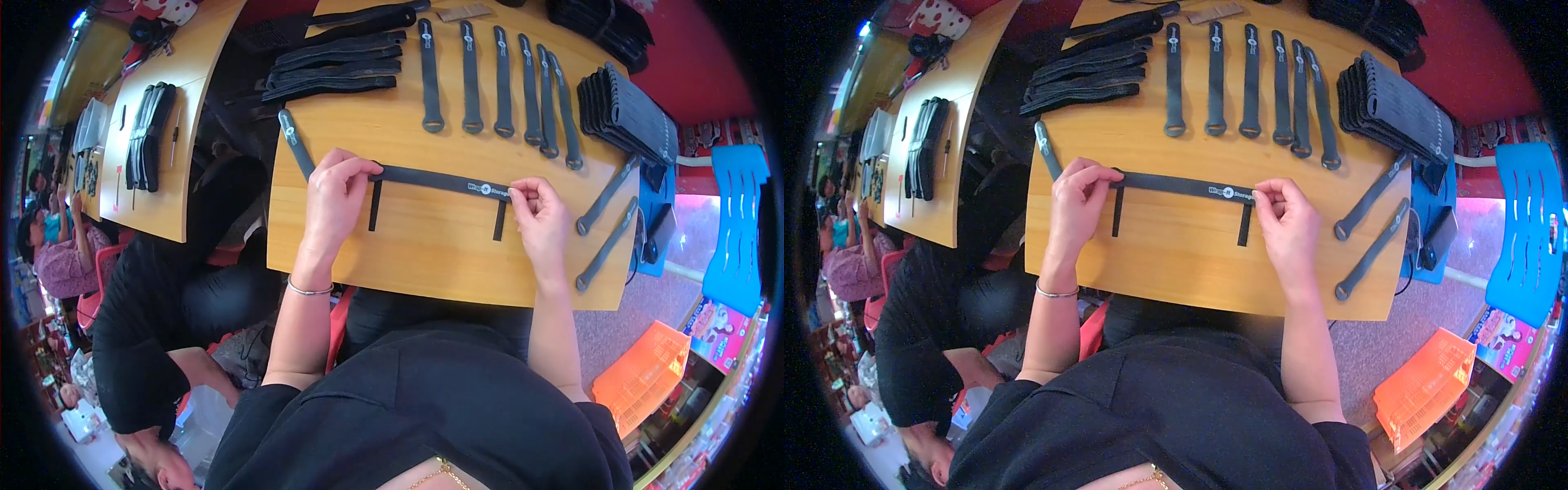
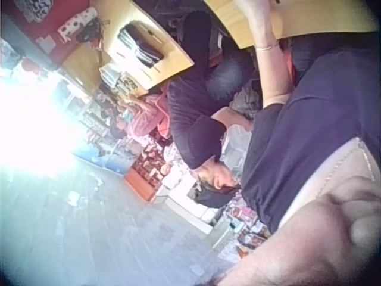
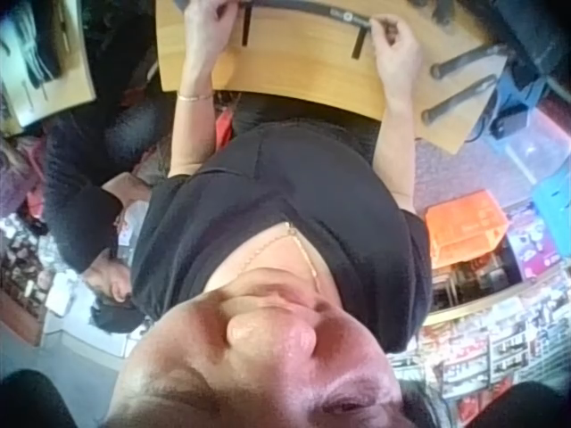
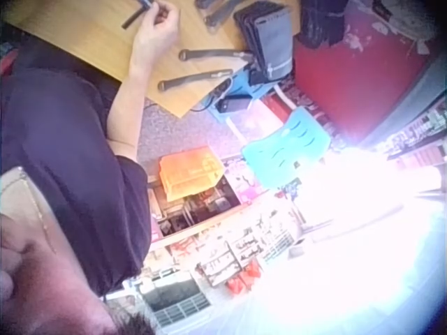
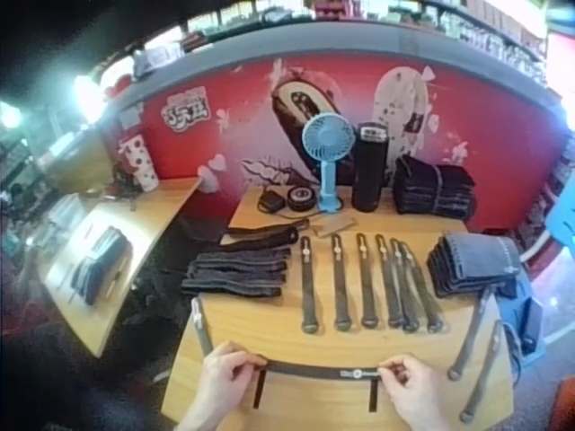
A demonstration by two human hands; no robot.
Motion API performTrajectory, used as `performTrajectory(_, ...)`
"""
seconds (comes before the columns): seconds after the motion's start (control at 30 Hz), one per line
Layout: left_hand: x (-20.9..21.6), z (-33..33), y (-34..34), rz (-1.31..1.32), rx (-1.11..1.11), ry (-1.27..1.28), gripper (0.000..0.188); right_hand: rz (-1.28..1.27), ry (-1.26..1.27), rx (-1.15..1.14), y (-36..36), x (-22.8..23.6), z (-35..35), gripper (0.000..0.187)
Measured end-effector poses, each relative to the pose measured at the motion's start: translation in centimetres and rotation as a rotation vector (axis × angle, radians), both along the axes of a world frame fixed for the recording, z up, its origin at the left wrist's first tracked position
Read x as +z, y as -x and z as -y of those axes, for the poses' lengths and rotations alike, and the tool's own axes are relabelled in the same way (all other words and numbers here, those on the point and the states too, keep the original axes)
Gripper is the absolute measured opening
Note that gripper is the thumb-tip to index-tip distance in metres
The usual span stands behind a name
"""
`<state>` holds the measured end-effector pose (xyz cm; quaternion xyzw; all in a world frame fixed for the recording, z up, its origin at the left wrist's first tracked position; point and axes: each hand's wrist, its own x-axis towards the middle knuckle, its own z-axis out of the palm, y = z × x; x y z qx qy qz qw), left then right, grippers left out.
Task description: Assembling or inspecting black fabric straps with plastic components at a workbench.
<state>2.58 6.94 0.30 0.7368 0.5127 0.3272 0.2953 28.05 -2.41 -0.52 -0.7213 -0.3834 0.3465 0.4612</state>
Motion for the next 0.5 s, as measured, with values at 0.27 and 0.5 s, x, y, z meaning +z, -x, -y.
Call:
performTrajectory(0.27, 0.22, 0.15, 0.09, -0.032, -0.012, -0.017, 0.018, 0.003, -0.013, -0.009, 0.36, 0.41, -0.03, 0.004)
performTrajectory(0.5, 0.13, 0.18, 0.1, -0.045, -0.016, -0.019, 0.019, 0.047, -0.044, 0.003, 0.24, 0.0, 0.12, 0.005)
